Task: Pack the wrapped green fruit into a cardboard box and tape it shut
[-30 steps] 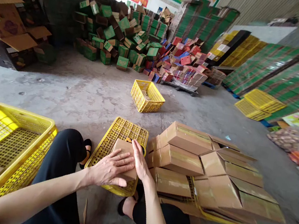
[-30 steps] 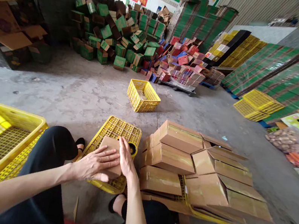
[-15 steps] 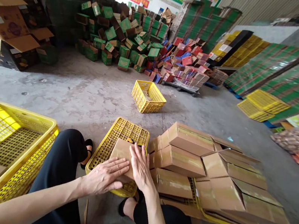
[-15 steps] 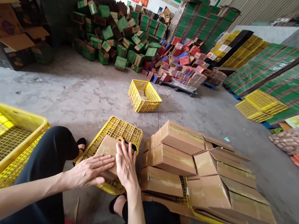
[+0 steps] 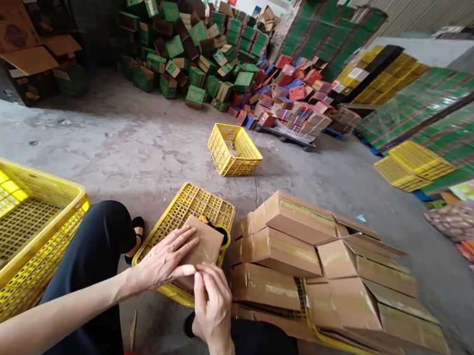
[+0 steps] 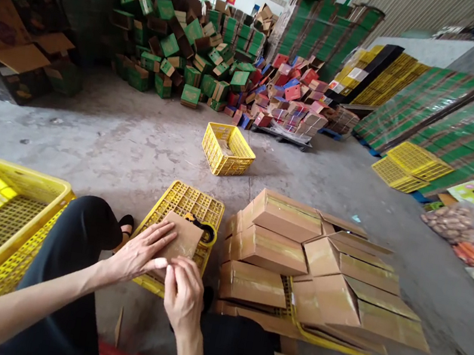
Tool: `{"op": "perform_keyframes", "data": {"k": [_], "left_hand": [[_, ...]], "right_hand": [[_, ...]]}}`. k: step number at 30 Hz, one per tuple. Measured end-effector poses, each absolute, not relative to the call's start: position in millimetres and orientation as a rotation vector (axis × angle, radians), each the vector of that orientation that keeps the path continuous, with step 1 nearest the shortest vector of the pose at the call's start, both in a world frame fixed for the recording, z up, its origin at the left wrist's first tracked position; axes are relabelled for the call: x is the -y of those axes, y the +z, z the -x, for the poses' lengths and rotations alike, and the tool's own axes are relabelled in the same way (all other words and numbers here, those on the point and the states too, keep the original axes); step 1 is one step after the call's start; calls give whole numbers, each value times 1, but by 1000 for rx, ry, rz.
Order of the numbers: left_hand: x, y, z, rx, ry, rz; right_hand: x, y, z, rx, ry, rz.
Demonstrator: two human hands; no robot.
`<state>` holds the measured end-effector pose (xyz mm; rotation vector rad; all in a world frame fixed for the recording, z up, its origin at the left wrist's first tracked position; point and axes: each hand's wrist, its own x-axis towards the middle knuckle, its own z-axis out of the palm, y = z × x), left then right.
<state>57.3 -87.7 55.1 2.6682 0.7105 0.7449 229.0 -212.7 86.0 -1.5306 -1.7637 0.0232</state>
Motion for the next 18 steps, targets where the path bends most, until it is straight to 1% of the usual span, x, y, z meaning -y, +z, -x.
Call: {"op": "perform_keyframes", "data": {"k": [3, 9, 15, 18], "left_hand": [[92, 53, -58, -717, 752, -2644], [99, 51, -46, -718, 766, -2566], [87, 50, -51, -787, 740, -2538], [72, 50, -65, -800, 757, -2532]], "right_hand": [[188, 87, -232, 1680, 72, 1604], [145, 75, -250, 1805, 229, 1738], [131, 62, -262, 1553, 457, 1814], [131, 56, -262, 1501, 475, 1780]]}}
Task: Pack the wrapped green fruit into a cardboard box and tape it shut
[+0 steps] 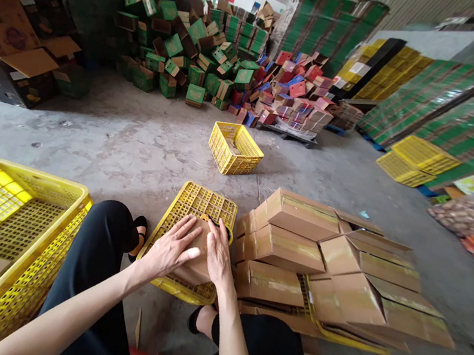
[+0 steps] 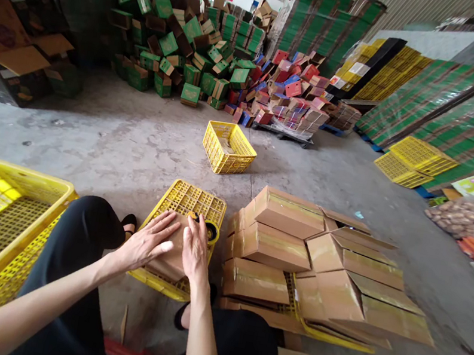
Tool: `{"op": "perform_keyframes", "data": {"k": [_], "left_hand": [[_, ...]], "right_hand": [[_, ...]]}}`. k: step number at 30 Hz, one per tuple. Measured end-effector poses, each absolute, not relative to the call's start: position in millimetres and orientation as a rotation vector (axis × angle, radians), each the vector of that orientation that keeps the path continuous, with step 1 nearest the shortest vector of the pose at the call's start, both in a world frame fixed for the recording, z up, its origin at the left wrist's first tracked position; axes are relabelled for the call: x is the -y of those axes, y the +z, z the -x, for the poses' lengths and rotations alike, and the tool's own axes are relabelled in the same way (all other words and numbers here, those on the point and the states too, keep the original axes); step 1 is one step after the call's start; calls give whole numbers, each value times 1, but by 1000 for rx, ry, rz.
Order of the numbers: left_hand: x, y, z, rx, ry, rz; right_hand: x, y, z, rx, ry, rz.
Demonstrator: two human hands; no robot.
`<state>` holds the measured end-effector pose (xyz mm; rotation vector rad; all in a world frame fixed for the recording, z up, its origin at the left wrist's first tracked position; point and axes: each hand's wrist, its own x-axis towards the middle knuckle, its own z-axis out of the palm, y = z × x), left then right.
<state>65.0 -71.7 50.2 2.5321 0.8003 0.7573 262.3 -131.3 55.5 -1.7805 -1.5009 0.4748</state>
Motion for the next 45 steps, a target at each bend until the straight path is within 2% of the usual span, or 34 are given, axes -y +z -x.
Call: {"op": "perform_keyframes", "data": {"k": [8, 18, 30, 36, 45], "left_hand": [[68, 42, -61, -732, 774, -2541], [101, 52, -35, -676, 678, -2589], [119, 61, -33, -537, 586, -2570], [125, 70, -28, -467, 595, -2513], [127, 85, -40, -518, 774, -2423]], "right_hand": [[157, 39, -249, 1448, 283, 1954], [212, 48, -212, 1604, 95, 1993], [229, 26, -192, 1481, -176, 1996], [234, 28, -193, 1638, -320, 1857], [225, 55, -196, 1669, -217, 1630]]}}
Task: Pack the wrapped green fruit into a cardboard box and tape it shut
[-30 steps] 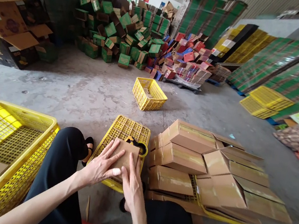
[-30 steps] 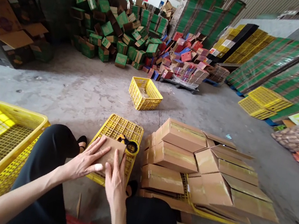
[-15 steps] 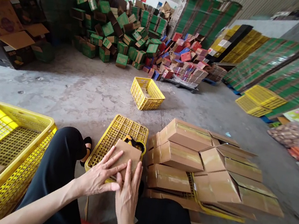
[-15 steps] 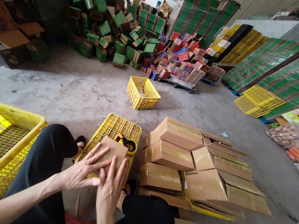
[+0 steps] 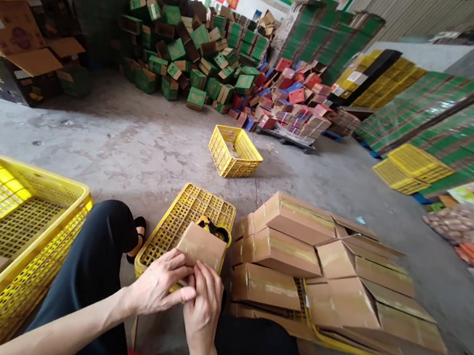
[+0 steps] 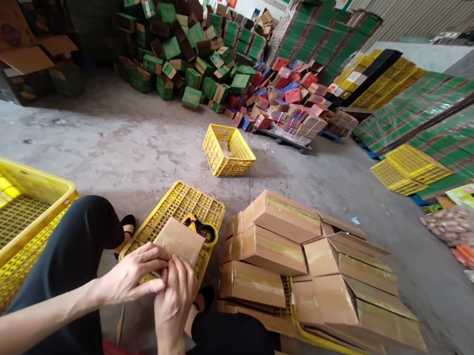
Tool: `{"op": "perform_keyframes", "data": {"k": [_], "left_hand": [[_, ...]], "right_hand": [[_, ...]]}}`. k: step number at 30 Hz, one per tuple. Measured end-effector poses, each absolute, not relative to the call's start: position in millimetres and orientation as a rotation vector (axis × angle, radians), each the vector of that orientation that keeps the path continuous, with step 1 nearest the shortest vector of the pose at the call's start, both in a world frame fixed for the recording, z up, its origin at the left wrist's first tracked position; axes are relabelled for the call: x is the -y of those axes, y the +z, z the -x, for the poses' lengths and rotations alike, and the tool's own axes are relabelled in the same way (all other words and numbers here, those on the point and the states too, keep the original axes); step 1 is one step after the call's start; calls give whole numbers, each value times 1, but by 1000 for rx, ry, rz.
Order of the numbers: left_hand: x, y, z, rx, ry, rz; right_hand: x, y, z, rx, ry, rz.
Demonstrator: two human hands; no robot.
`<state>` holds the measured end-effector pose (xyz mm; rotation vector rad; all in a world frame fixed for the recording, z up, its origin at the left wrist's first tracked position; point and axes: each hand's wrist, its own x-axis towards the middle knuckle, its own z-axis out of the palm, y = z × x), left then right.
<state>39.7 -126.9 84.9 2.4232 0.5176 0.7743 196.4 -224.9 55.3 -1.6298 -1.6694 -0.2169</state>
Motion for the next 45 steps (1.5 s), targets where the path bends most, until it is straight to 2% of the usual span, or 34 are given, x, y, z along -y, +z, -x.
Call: {"op": "perform_keyframes", "data": {"k": [6, 17, 31, 38, 45], "left_hand": [[98, 81, -51, -532, 802, -2483], [53, 72, -91, -331, 665, -2691], [84, 36, -38, -344, 807, -2465], [121, 24, -22, -466, 893, -2372], [122, 34, -26, -440, 903, -2325]], "right_hand": [[206, 61, -209, 1739, -225, 1681], [213, 41, -204, 1755, -285, 1638], [213, 42, -203, 1726, -388, 1552], [196, 63, -223, 1973, -231, 1659], [157, 96, -233, 2274, -46, 1755]]}}
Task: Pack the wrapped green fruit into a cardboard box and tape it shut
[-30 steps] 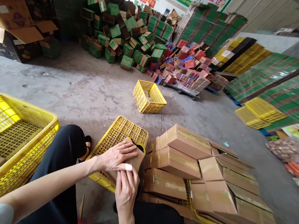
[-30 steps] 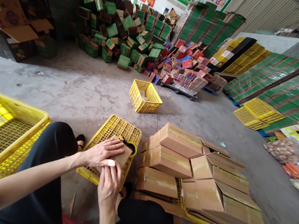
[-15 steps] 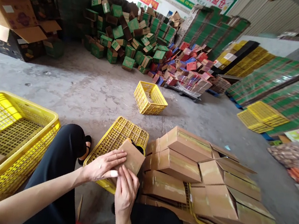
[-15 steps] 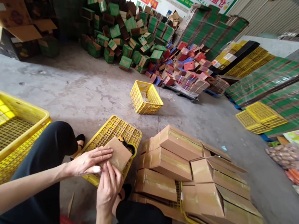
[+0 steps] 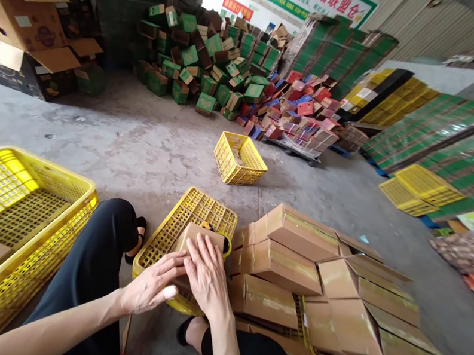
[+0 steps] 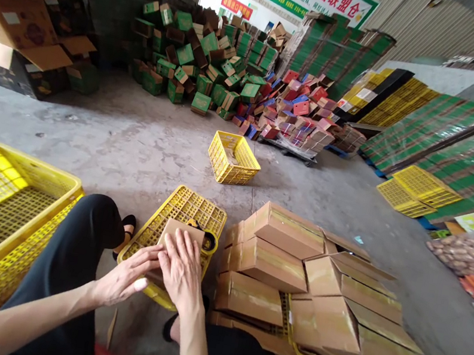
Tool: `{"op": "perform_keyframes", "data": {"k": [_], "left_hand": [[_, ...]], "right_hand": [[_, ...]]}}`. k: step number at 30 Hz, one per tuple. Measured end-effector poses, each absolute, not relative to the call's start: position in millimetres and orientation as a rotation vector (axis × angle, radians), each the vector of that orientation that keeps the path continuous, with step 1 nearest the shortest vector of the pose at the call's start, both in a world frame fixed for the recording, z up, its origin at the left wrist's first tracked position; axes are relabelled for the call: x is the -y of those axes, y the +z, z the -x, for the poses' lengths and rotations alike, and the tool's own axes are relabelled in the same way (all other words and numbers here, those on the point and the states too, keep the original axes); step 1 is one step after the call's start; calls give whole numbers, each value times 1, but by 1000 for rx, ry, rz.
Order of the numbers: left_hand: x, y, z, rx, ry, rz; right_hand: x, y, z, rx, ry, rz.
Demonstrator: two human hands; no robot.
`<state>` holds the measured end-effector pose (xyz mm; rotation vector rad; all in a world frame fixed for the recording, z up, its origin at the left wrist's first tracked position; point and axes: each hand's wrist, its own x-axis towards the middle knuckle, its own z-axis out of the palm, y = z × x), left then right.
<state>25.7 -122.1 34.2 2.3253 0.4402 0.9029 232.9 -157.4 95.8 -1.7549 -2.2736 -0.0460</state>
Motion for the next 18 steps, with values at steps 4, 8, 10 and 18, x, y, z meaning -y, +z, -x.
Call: {"op": "perform_keyframes", "data": {"k": [4, 8, 10, 18], "left_hand": [[115, 38, -22, -408, 928, -2332], [108, 47, -25, -400, 935, -2353], [106, 54, -32, -461, 924, -2353], [94, 70, -66, -681, 979, -2122]], "right_hand": [[132, 101, -233, 2311, 0, 1797], [116, 95, -232, 2165, -42, 2012], [113, 92, -230, 2061, -78, 2094], [121, 90, -227, 1915, -38, 2290]]}}
